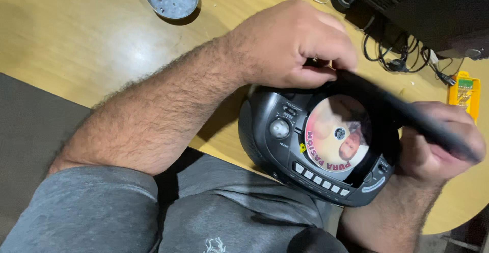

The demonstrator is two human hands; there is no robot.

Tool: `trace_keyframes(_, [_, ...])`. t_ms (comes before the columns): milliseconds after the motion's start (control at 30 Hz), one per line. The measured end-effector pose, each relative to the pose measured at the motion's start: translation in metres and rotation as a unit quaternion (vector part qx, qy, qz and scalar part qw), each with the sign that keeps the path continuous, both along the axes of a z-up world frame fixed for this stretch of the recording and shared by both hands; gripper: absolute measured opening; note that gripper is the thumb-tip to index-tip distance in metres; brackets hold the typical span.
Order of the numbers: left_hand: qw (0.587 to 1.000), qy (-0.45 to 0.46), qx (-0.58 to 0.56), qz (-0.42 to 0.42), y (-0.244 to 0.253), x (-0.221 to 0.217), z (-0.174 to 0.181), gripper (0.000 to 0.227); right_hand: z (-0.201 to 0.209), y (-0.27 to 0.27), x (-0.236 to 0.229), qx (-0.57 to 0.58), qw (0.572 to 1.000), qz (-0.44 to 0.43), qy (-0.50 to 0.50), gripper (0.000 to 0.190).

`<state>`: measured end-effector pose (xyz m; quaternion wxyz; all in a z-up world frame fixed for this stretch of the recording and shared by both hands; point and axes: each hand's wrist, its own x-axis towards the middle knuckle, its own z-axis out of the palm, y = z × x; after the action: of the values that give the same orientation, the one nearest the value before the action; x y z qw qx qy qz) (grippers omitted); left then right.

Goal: The person places a CD into a portable CD player, closes the lid, and presses buttons on the front panel. They then open the lid again to remove the CD and close the lid once more.

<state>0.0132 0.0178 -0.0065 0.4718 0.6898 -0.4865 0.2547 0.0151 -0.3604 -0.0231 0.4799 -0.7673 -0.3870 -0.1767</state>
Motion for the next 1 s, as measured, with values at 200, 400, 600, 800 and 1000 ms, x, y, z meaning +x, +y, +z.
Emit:
trace_keyframes(200, [0.999,0.009,0.038,-0.006,0.003,-0.005,0.008,0.015,0.011,0.018,-0.001,-0.009,0.998,0.056,-0.037,0.016])
trace_keyframes(400, [0.999,-0.011,0.037,-0.008,0.001,-0.009,0.012,0.018,0.021,-0.006,0.02,-0.09,0.974,0.206,-0.027,0.031])
trace_keyframes(600, [0.999,0.026,0.039,-0.027,0.0,-0.01,0.012,0.015,0.021,-0.002,0.014,-0.086,0.981,0.173,-0.026,0.032])
trace_keyframes(800, [0.998,0.031,0.059,-0.001,-0.002,-0.013,0.014,0.02,0.027,0.017,0.003,-0.055,0.986,0.153,-0.045,0.028])
trace_keyframes(1000, [0.993,0.019,0.104,0.061,-0.004,-0.009,0.006,0.014,0.019,0.016,0.006,-0.043,0.99,0.129,-0.041,0.025])
